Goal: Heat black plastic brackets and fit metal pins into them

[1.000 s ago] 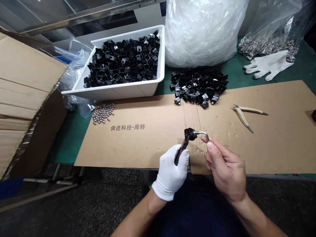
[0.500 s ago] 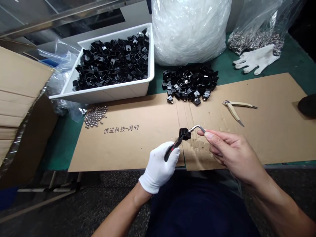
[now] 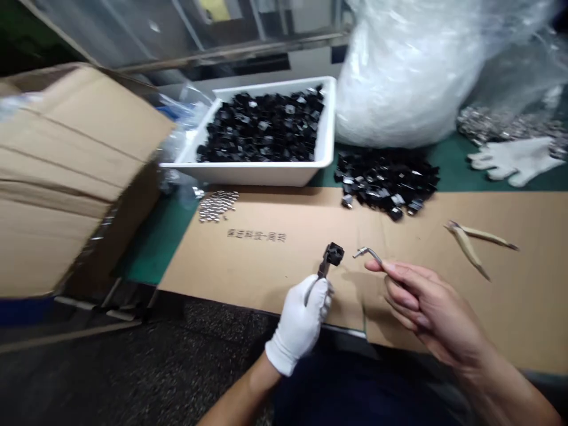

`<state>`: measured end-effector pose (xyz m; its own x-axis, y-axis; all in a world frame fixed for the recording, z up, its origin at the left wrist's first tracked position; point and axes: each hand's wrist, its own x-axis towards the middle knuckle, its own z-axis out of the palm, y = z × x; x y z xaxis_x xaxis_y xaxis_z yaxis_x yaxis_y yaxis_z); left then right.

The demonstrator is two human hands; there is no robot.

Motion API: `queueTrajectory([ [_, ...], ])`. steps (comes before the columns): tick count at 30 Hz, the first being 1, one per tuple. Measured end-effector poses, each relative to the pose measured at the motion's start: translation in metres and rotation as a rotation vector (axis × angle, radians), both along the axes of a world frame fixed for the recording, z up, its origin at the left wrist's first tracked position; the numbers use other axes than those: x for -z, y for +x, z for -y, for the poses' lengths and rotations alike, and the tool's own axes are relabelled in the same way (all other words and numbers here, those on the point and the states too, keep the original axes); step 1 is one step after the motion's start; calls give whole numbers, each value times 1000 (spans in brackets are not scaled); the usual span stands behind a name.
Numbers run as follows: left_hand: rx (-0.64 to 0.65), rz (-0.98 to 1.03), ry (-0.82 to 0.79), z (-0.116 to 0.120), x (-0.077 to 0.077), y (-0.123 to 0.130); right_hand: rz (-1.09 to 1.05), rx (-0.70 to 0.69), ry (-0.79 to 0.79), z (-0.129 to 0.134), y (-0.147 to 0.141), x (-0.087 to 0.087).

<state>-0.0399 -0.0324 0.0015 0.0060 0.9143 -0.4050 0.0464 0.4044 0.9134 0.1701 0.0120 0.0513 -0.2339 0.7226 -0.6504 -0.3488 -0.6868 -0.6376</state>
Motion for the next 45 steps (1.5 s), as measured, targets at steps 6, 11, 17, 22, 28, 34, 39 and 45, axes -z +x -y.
queueTrajectory([
  [6,-394,344,-31,18,10,-33,15,-173,-17,-46,-72,26],
  [11,-625,504,67,23,21,-58,-24,-367,10,-91,-175,48],
  [17,-716,514,145,24,29,-62,173,-467,196,-123,-275,62],
  [22,-737,502,142,25,35,-60,404,-555,402,-138,-312,68],
  [28,-725,472,153,24,36,-61,650,-650,768,-145,-321,67],
  [34,-707,443,147,23,32,-62,766,-717,1011,-146,-325,60],
  [39,-720,461,147,21,34,-60,775,-695,1057,-151,-321,55],
  [45,-743,462,142,20,36,-58,755,-725,908,-145,-303,58],
])
